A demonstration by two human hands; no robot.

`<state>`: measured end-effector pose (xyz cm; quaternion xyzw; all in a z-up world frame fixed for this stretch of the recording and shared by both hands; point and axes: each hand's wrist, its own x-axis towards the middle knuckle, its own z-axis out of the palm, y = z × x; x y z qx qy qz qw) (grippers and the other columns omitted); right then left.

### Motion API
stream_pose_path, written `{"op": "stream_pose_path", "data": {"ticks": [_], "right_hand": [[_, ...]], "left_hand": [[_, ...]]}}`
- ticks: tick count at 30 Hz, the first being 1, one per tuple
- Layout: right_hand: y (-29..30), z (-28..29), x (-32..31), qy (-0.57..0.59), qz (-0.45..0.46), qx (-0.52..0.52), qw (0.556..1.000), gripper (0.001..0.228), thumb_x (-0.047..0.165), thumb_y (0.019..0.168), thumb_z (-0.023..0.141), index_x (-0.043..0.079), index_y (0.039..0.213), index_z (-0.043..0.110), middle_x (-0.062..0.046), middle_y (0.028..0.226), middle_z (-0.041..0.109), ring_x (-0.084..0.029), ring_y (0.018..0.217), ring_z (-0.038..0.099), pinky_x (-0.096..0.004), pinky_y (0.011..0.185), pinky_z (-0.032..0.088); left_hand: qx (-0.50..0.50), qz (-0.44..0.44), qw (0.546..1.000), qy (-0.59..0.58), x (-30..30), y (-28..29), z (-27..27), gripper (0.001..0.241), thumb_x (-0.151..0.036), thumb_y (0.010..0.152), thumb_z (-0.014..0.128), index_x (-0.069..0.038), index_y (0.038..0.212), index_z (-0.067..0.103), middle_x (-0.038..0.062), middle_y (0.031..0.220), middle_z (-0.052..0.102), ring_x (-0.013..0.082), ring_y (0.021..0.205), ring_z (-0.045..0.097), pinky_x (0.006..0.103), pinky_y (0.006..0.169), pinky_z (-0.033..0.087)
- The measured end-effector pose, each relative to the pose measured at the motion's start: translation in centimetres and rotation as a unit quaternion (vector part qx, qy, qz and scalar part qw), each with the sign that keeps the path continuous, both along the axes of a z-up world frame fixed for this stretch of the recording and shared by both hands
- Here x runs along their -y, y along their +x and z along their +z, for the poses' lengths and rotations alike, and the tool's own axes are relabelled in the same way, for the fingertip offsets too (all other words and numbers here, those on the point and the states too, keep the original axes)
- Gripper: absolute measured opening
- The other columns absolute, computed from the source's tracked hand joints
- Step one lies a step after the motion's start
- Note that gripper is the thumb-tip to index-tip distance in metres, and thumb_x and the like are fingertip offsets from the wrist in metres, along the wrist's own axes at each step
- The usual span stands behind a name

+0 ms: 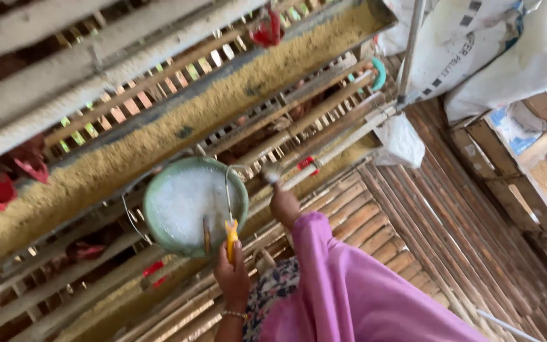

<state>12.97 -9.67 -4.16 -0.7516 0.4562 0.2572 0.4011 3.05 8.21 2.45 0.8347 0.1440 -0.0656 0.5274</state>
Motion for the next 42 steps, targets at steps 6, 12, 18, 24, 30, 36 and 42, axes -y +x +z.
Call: {"op": "stream_pose_path", "data": {"ticks": [6, 12, 18, 24, 30, 36, 42], "right_hand": [[-0.7, 4.4, -1.3, 0.031, 0.261, 0.075, 0.962, 0.04, 0.01, 0.097, 0.039, 0.023, 0.133, 0.052, -0.004, 0.079, 0.066, -0.009, 0.048, 0.051, -0.021, 0.041, 0.044], [1.5, 6.3, 2.6, -0.008, -0.181, 0.014, 0.983, 0.034, 0.027, 0.101, 0.037, 0.006, 0.116, 0.059, -0.011, 0.094, 0.064, -0.016, 0.068, 0.057, -0.025, 0.054, 0.046], [-0.7, 6.5, -1.6, -0.115, 0.517, -0.011, 0.848, 0.052, -0.001, 0.096, 0.041, 0.023, 0.141, 0.036, -0.021, 0.103, 0.056, -0.009, 0.041, 0.05, -0.02, 0.028, 0.042], [2.2, 4.2, 9.6, -0.214, 0.44, -0.086, 0.868, 0.051, 0.01, 0.099, 0.034, 0.023, 0.147, 0.024, -0.014, 0.108, 0.058, -0.009, 0.049, 0.053, -0.021, 0.034, 0.042], [3.3, 6.5, 17.1, -0.17, 0.155, 0.046, 0.972, 0.035, 0.007, 0.099, 0.03, 0.009, 0.128, 0.049, -0.008, 0.071, 0.059, -0.012, 0.045, 0.05, -0.021, 0.033, 0.04], [2.3, -1.8, 20.6, 0.03, 0.224, 0.138, 0.964, 0.023, 0.007, 0.094, 0.045, 0.01, 0.112, 0.059, -0.005, 0.094, 0.066, -0.014, 0.074, 0.065, -0.022, 0.065, 0.059], [6.6, 3.2, 33.3, -0.081, 0.092, 0.091, 0.988, 0.035, 0.023, 0.098, 0.037, 0.012, 0.123, 0.058, -0.013, 0.089, 0.067, -0.015, 0.051, 0.048, -0.027, 0.047, 0.042]], "left_hand": [[-0.018, 0.0, 1.0, 0.013, -0.8, -0.4, 0.2, 0.035, -0.035, 0.091, 0.049, -0.008, 0.111, 0.061, 0.006, 0.077, 0.067, 0.0169, 0.067, 0.059, 0.0325, 0.06, 0.044], [-0.009, -0.007, 1.0, -0.02, -0.4, -0.2, 1.0, 0.033, -0.034, 0.092, 0.049, -0.008, 0.106, 0.062, 0.002, 0.072, 0.059, 0.0124, 0.065, 0.052, 0.0298, 0.061, 0.041], [0.042, 0.008, 0.999, -0.008, 1.1, -0.5, -1.0, 0.034, -0.03, 0.09, 0.053, -0.005, 0.111, 0.062, 0.008, 0.083, 0.071, 0.0164, 0.07, 0.065, 0.0301, 0.06, 0.049], [0.044, -0.024, 0.999, 0.022, 3.8, 0.6, -0.9, 0.03, -0.029, 0.091, 0.053, -0.006, 0.107, 0.064, 0.003, 0.069, 0.067, 0.0117, 0.056, 0.059, 0.0269, 0.05, 0.045], [-0.01, 0.02, 1.0, 0.018, 11.3, 1.7, -1.7, 0.036, -0.033, 0.091, 0.05, -0.007, 0.113, 0.062, 0.006, 0.076, 0.069, 0.0158, 0.059, 0.062, 0.03, 0.051, 0.047], [0.015, -0.035, 0.999, 0.026, 18.5, 4.5, -1.5, 0.032, -0.031, 0.091, 0.051, -0.005, 0.106, 0.063, 0.006, 0.068, 0.068, 0.0146, 0.054, 0.061, 0.0285, 0.045, 0.044], [0.016, -0.012, 1.0, 0.002, 23.7, 6.0, -2.9, 0.033, -0.03, 0.091, 0.054, -0.003, 0.108, 0.064, 0.009, 0.081, 0.07, 0.0177, 0.068, 0.065, 0.0303, 0.056, 0.05]]}}
